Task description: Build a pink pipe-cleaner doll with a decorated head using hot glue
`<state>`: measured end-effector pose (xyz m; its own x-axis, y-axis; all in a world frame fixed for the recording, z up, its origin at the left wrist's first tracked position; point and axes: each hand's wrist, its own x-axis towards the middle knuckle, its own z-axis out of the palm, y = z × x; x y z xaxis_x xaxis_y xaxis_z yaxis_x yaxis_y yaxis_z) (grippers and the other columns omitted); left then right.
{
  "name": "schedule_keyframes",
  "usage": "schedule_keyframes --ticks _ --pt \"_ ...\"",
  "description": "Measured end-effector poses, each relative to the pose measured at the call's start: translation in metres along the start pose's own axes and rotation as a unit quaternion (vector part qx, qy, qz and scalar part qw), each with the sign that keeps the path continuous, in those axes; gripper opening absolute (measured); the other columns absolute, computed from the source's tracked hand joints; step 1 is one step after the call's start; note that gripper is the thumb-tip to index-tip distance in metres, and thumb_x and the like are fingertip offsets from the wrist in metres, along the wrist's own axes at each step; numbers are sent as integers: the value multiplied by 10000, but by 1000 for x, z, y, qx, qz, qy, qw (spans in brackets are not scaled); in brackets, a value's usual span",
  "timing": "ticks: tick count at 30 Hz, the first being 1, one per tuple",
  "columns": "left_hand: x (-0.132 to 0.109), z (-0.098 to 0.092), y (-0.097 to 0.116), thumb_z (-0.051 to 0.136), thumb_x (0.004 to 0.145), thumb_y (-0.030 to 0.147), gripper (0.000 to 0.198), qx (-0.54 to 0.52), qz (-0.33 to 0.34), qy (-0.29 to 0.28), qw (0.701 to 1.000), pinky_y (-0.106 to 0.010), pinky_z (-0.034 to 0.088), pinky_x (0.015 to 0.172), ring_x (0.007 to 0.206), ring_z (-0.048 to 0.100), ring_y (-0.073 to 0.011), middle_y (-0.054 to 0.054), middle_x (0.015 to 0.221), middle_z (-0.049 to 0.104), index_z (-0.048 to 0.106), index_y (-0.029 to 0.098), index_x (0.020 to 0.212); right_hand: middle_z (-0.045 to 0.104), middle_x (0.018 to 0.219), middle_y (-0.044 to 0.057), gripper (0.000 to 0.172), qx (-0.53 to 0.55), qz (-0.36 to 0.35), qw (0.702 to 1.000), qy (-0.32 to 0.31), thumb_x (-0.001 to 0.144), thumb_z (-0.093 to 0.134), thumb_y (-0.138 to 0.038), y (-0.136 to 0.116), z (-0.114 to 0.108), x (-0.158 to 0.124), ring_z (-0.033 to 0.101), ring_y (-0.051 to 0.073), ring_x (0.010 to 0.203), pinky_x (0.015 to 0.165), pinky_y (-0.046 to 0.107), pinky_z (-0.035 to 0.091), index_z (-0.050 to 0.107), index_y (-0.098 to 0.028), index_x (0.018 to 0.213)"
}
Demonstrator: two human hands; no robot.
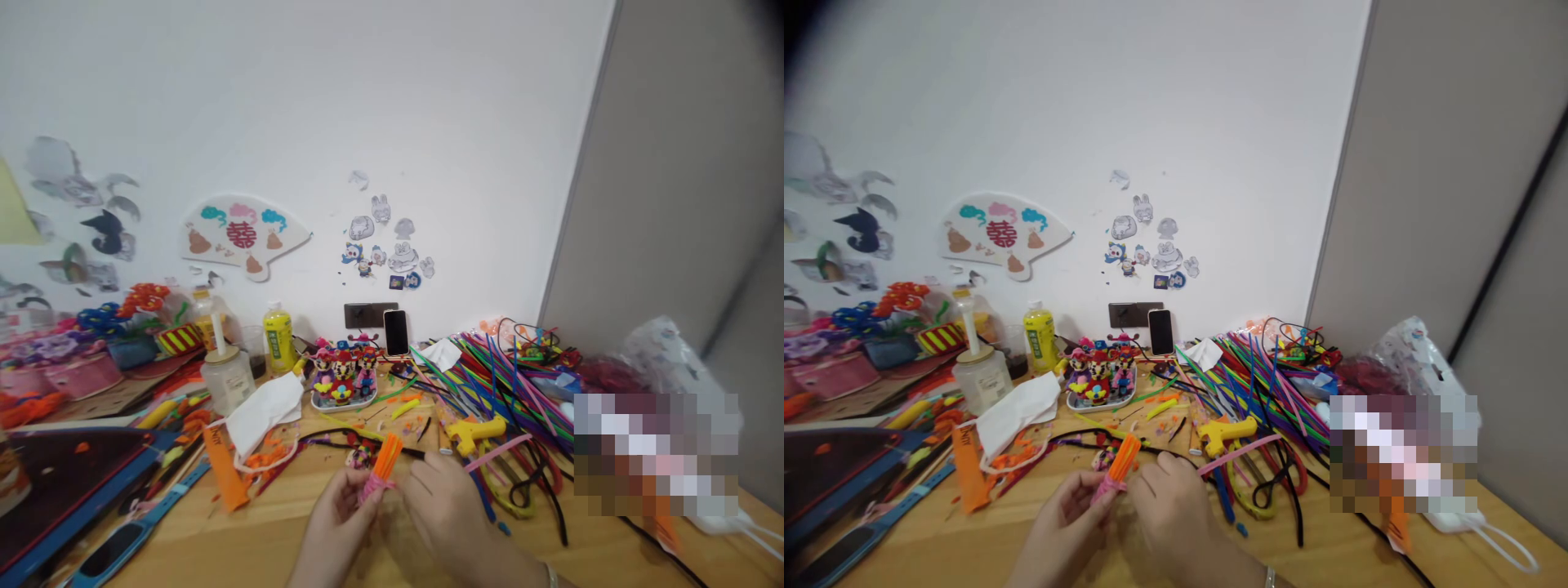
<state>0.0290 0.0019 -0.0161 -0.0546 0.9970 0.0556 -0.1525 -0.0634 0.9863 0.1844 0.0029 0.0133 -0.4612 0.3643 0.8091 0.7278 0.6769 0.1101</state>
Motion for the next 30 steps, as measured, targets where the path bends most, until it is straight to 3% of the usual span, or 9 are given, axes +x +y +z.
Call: schedule_keyframes --ticks 8,15,22,30 --pt "-3 3 2 727 577 404 302 2 6 -3 1000 -217 423 503 613 588 -160 -10 667 654 585 169 703 498 551 18 336 7 11 1000 -3 900 283 -208 -4 1 0 404 164 529 488 303 210 508 -185 652" --pt "-9 5 10 719 593 364 254 44 53 -7 998 -253 456 587 653 586 -181 -23 678 648 608 163 700 527 550 38 406 23 31 999 -4 908 227 -186 -7 5 -5 426 167 526 496 301 237 497 -177 606" --pt "-8 3 11 705 623 317 198 48 76 -17 996 -258 467 617 652 580 -174 -15 674 635 602 170 706 583 545 8 352 85 84 993 7 908 291 -230 -10 3 -5 506 142 515 508 277 293 545 -185 669" --pt "-11 3 9 674 664 308 159 79 87 -23 993 -247 466 593 625 563 -163 -5 656 618 598 174 702 580 514 14 311 66 73 995 35 876 347 -196 -10 5 -5 522 141 492 486 281 297 557 -185 648"
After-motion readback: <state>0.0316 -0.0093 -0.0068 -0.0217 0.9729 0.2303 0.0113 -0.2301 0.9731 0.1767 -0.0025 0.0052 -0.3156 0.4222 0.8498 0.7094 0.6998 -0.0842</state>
